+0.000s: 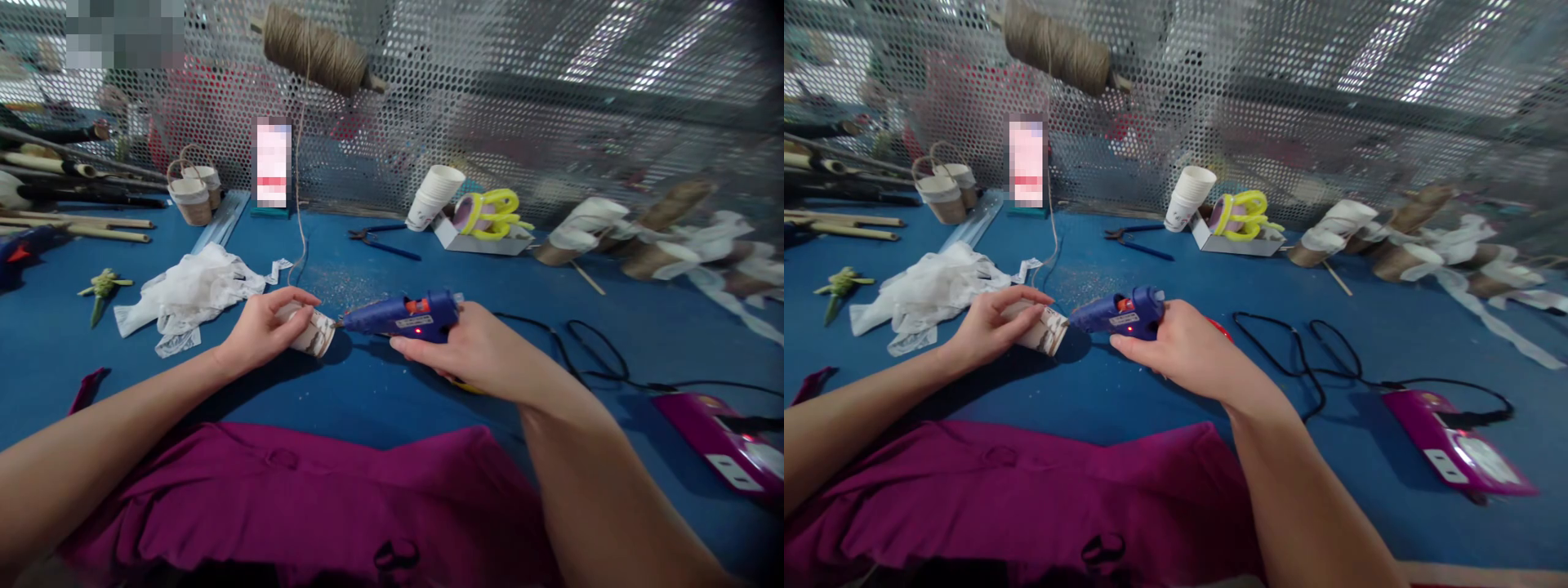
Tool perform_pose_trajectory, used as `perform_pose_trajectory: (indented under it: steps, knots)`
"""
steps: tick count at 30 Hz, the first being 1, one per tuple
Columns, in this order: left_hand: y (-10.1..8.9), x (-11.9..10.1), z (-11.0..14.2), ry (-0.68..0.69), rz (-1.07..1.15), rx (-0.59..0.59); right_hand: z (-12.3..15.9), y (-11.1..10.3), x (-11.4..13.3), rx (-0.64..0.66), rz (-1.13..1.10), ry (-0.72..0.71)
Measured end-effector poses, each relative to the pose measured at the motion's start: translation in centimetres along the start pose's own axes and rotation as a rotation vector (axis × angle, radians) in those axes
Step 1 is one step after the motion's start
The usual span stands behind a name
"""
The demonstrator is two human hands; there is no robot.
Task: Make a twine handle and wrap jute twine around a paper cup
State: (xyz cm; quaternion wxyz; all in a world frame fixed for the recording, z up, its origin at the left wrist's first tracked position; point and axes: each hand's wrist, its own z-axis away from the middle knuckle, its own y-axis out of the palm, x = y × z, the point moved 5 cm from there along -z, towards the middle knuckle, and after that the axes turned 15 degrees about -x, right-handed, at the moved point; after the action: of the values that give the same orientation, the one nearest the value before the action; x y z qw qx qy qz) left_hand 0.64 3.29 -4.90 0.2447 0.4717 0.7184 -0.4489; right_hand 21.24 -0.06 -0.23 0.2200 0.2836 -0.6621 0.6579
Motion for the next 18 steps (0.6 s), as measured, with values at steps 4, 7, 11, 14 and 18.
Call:
perform_pose_trajectory:
  steps: [4, 7, 11, 14, 18]
  knots:
    - [-0.02, -0.05, -0.04, 0.009, 0.002, -0.009, -0.05, -0.04, -0.01, -0.005, 0.004, 0.017]
    - [0.01, -0.16, -0.08, 0.01, -0.004, -0.007, -0.11, -0.19, 0.08, -0.028, 0.024, 0.02]
    - [0.0, -0.23, -0.09, 0.017, -0.016, -0.004, 0.14, -0.14, 0.34, 0.007, 0.047, 0.006]
    - [-0.07, -0.15, -0.07, 0.007, -0.017, -0.006, 0.23, -0.19, 0.44, -0.003, 0.048, 0.006]
    - [-0.11, -0.18, -0.08, 0.006, -0.014, -0.006, 0.22, -0.09, 0.54, -0.009, 0.045, -0.004]
